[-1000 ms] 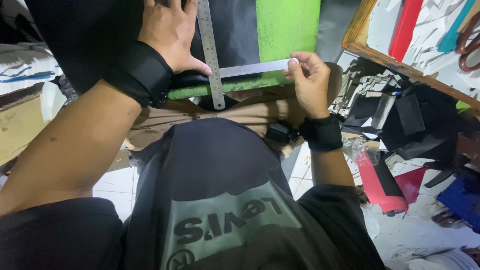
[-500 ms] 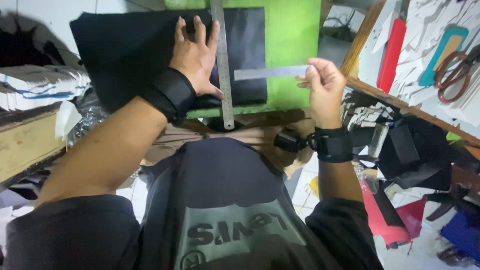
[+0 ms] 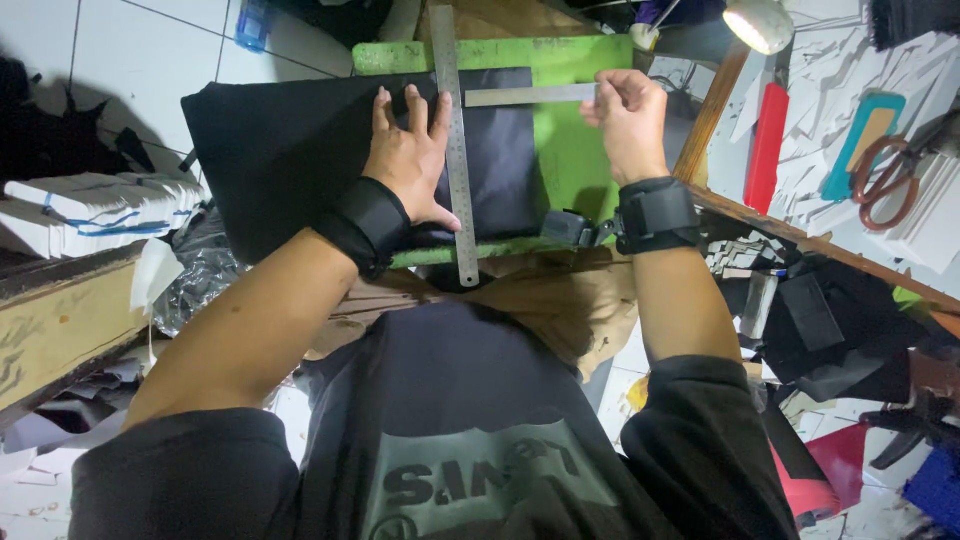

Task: The person measures and cuts a large piece of black fabric on a green cutting mat using a metal ruler and a red utility knife. They align the ruler, make straight cuts, and then fold the cut fabric pieces.

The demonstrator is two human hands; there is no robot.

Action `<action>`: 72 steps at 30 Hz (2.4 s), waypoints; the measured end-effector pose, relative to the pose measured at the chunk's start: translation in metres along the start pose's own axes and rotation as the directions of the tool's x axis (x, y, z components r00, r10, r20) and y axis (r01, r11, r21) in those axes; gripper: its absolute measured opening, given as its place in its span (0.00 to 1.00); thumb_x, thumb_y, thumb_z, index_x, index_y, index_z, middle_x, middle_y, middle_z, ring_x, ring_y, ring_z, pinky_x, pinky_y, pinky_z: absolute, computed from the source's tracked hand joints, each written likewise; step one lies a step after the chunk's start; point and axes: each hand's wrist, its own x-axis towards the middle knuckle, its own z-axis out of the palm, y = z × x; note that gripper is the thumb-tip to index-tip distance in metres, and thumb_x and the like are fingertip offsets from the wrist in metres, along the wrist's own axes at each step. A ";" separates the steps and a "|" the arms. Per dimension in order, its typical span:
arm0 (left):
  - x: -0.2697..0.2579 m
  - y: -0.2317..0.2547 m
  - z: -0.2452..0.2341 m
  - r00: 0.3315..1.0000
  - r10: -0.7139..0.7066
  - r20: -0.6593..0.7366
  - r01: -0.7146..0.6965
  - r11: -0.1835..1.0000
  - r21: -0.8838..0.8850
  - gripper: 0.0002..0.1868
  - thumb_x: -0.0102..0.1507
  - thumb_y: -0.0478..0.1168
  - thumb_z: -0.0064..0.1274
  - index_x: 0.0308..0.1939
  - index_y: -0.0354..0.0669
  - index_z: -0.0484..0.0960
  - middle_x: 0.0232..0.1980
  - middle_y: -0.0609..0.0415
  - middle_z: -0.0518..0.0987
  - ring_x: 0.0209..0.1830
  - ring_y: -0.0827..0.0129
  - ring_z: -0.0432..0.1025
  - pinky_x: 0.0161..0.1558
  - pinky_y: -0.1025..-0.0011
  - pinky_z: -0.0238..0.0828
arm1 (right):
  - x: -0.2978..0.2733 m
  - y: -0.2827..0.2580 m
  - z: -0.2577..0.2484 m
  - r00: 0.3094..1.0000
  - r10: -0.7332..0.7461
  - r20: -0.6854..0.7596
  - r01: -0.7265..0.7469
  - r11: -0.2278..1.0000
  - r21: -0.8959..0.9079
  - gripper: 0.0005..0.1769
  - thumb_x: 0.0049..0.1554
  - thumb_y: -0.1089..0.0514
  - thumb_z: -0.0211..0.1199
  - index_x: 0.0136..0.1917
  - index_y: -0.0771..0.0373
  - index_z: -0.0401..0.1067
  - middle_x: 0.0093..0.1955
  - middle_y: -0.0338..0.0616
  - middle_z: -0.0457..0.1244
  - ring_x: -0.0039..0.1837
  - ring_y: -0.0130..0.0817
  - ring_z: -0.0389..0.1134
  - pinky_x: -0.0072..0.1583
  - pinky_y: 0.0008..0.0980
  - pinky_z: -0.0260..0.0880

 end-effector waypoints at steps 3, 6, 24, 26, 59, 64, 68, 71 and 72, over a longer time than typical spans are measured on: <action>0.001 0.001 0.000 1.000 -0.003 -0.005 0.003 1.000 -0.002 0.87 0.32 0.79 0.70 0.79 0.30 0.44 0.72 0.17 0.54 0.69 0.23 0.58 0.73 0.38 0.32 | 0.008 0.010 0.002 1.000 0.021 0.006 -0.021 1.000 -0.020 0.08 0.67 0.65 0.55 0.56 0.72 0.72 0.48 0.45 0.70 0.45 0.28 0.74 0.48 0.26 0.80; 0.002 0.001 -0.002 1.000 -0.008 0.001 0.008 1.000 0.006 0.87 0.32 0.79 0.70 0.79 0.31 0.45 0.72 0.18 0.54 0.69 0.22 0.58 0.73 0.37 0.34 | 0.010 0.012 0.004 0.999 0.049 0.007 -0.049 0.998 -0.038 0.08 0.67 0.64 0.56 0.56 0.70 0.73 0.48 0.44 0.70 0.44 0.26 0.74 0.47 0.25 0.79; 0.007 0.000 0.004 0.999 -0.001 0.039 0.000 1.000 0.028 0.88 0.33 0.82 0.67 0.80 0.30 0.42 0.73 0.17 0.54 0.71 0.21 0.55 0.73 0.37 0.35 | 0.009 0.021 0.009 0.998 0.054 -0.031 -0.055 0.997 -0.048 0.06 0.67 0.64 0.58 0.56 0.68 0.72 0.46 0.41 0.70 0.44 0.24 0.73 0.46 0.24 0.76; 0.007 0.000 0.003 0.999 -0.001 0.049 -0.001 1.000 0.028 0.88 0.33 0.82 0.66 0.80 0.30 0.42 0.73 0.16 0.53 0.71 0.21 0.55 0.73 0.36 0.34 | 0.010 0.022 0.009 0.998 0.059 -0.032 -0.061 0.996 -0.060 0.07 0.66 0.64 0.58 0.56 0.68 0.72 0.46 0.41 0.70 0.44 0.24 0.73 0.46 0.24 0.76; 0.009 -0.003 0.001 0.999 0.018 0.036 -0.017 0.999 -0.029 0.84 0.37 0.80 0.65 0.80 0.29 0.43 0.73 0.15 0.55 0.70 0.17 0.55 0.74 0.36 0.35 | -0.004 0.002 0.014 0.997 0.068 -0.023 -0.070 0.992 -0.104 0.08 0.68 0.62 0.58 0.58 0.68 0.73 0.47 0.41 0.70 0.46 0.25 0.73 0.48 0.24 0.76; 0.008 -0.003 0.000 0.999 0.016 0.039 -0.015 1.000 -0.014 0.84 0.37 0.80 0.64 0.80 0.28 0.43 0.73 0.15 0.55 0.70 0.17 0.55 0.74 0.36 0.36 | -0.004 0.004 0.013 0.999 0.049 -0.018 -0.050 0.994 -0.095 0.08 0.68 0.62 0.59 0.58 0.68 0.73 0.47 0.41 0.70 0.46 0.25 0.73 0.48 0.24 0.75; 0.009 -0.002 0.001 0.999 0.011 0.042 -0.011 1.000 -0.010 0.84 0.37 0.80 0.64 0.80 0.29 0.43 0.73 0.16 0.55 0.71 0.18 0.54 0.73 0.36 0.36 | -0.004 0.006 0.013 0.999 0.042 -0.013 -0.043 0.992 -0.116 0.08 0.68 0.62 0.59 0.58 0.67 0.73 0.47 0.40 0.70 0.46 0.25 0.73 0.49 0.24 0.76; 0.008 -0.003 0.002 0.999 0.008 0.038 -0.007 1.000 -0.016 0.84 0.37 0.80 0.65 0.80 0.28 0.44 0.73 0.15 0.55 0.71 0.18 0.53 0.73 0.36 0.36 | -0.004 0.007 0.013 0.999 0.040 -0.008 -0.040 0.997 -0.059 0.08 0.68 0.62 0.58 0.58 0.68 0.73 0.48 0.41 0.70 0.46 0.25 0.73 0.49 0.24 0.75; 0.008 -0.003 0.002 0.999 0.009 0.035 -0.008 1.000 -0.022 0.84 0.37 0.80 0.65 0.80 0.28 0.44 0.73 0.15 0.55 0.71 0.18 0.53 0.74 0.36 0.36 | -0.004 0.008 0.013 0.999 0.044 -0.010 -0.045 0.996 -0.080 0.08 0.68 0.62 0.58 0.58 0.68 0.73 0.48 0.41 0.70 0.46 0.25 0.73 0.49 0.24 0.76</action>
